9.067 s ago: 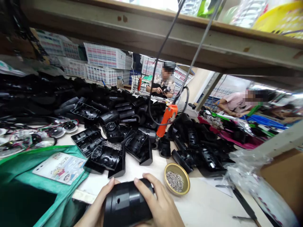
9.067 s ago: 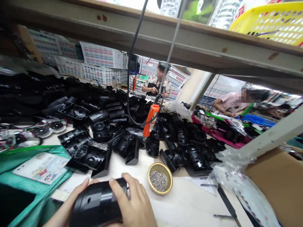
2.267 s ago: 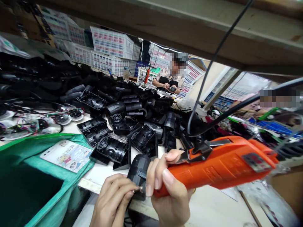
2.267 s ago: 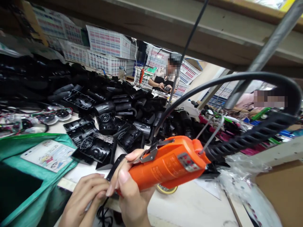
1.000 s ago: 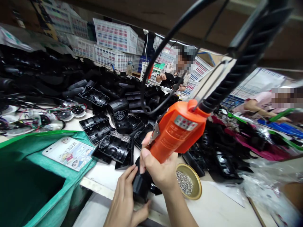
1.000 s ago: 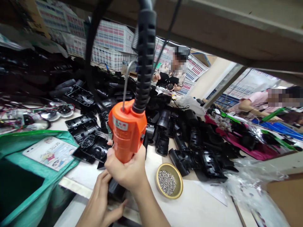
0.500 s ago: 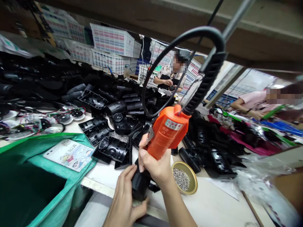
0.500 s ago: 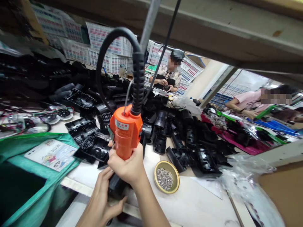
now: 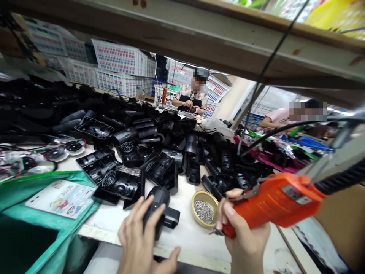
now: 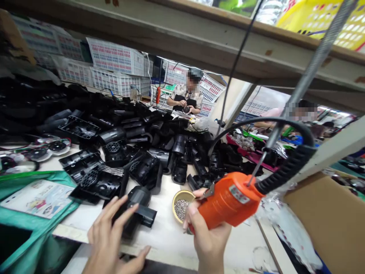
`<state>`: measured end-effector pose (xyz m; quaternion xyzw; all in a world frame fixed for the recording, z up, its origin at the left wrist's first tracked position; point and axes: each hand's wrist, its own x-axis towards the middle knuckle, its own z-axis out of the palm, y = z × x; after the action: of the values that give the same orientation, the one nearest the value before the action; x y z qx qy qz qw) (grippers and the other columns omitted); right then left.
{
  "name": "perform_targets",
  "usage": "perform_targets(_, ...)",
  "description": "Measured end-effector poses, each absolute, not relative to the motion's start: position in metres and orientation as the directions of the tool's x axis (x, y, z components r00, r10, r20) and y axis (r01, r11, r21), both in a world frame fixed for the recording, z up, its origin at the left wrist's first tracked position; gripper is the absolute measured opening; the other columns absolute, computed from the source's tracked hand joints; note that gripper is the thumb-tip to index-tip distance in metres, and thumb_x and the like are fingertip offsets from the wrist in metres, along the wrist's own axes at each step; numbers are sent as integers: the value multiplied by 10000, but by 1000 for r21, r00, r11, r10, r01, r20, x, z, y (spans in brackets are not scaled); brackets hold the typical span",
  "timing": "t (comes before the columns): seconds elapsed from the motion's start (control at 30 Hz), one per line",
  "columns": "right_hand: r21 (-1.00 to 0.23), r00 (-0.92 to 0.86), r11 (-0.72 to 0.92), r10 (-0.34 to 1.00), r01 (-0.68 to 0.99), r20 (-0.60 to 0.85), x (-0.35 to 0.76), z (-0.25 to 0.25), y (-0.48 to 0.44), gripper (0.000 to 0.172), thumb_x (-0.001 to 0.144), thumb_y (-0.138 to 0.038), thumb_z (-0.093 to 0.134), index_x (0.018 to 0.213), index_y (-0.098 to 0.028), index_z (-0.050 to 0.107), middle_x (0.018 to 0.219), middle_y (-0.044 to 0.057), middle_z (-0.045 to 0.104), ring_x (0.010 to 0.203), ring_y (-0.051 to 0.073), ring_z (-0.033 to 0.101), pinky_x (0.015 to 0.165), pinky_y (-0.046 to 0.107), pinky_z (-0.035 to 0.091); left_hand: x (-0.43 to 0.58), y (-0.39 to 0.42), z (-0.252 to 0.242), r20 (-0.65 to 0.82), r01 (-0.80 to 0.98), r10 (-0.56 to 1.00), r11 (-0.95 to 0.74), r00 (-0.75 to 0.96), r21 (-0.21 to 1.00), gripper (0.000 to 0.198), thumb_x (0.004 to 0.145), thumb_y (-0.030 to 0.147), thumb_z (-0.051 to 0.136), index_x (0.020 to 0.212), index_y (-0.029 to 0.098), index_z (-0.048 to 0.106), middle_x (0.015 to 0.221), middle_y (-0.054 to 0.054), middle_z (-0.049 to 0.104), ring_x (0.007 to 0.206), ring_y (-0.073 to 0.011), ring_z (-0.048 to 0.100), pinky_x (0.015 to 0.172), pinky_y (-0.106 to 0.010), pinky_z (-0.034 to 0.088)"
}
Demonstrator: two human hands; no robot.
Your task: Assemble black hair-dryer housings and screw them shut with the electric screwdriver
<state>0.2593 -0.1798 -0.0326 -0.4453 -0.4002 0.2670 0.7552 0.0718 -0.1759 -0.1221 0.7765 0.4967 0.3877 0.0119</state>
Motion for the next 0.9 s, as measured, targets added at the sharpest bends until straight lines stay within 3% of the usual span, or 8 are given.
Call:
perform_targets(0.07,-905,577,425,741,-6,344,270,-38,-189,206,829,-259,784,985,-209,659,564,-62,580,406,107,516,423,232,401,99,-170,-101,594,648,698,-674,399,356,472,896,295,635,1346,203,524,1425,-189,569,1402,-390,457,1097,-559,378)
perform_targets(0.13,-908,610,418,711,35,350,277,-39,-196,231,819,-264,801,988,-203,656,564,-60,589,421,113,536,430,230,405,135,-158,-81,308,555,628,-778,715,296,258,987,193,542,1230,192,632,1280,-140,682,1233,-304,614,999,-449,495)
perform_targets(0.2,-902,637,426,679,63,365,283,-38,-202,247,813,-259,810,992,-201,650,553,-64,579,425,122,551,429,230,398,173,-144,-67,180,551,598,-795,781,255,175,950,72,570,1035,120,715,1033,-139,756,980,-285,709,837,-406,560)
perform_targets(0.27,-897,652,435,660,72,373,289,-35,-206,257,807,-251,814,993,-199,644,541,-65,571,414,126,543,419,231,372,206,-134,-62,101,570,600,-792,794,220,138,919,31,618,989,84,725,973,-140,762,909,-268,723,788,-392,577)
perform_targets(0.37,-900,668,429,648,76,365,297,-34,-213,252,805,-234,812,989,-204,641,533,-62,575,398,129,530,414,236,360,233,-129,-63,-17,607,615,-772,788,188,32,948,144,696,956,116,711,943,-52,751,840,-189,727,743,-346,608)
perform_targets(0.53,-908,660,412,660,80,358,304,-38,-215,258,804,-259,829,987,-210,653,535,-50,572,422,142,533,407,241,368,239,-129,-69,-121,640,628,-750,768,169,86,976,207,694,998,125,707,970,-35,749,830,-165,735,724,-322,631)
perform_targets(0.73,-905,633,416,678,87,373,299,-40,-209,258,808,-270,835,989,-207,661,536,-48,574,423,143,539,416,247,370,237,-127,-72,-64,693,692,-708,719,134,147,979,211,684,1099,128,700,1074,-66,742,968,-212,731,835,-398,625)
perform_targets(0.9,-896,606,428,683,120,407,310,-54,-203,339,726,-266,899,964,-196,668,516,-21,598,383,179,559,360,268,415,230,-114,-57,-9,682,695,-704,719,199,160,1001,210,647,1125,120,692,1068,-74,756,974,-214,743,795,-365,631)
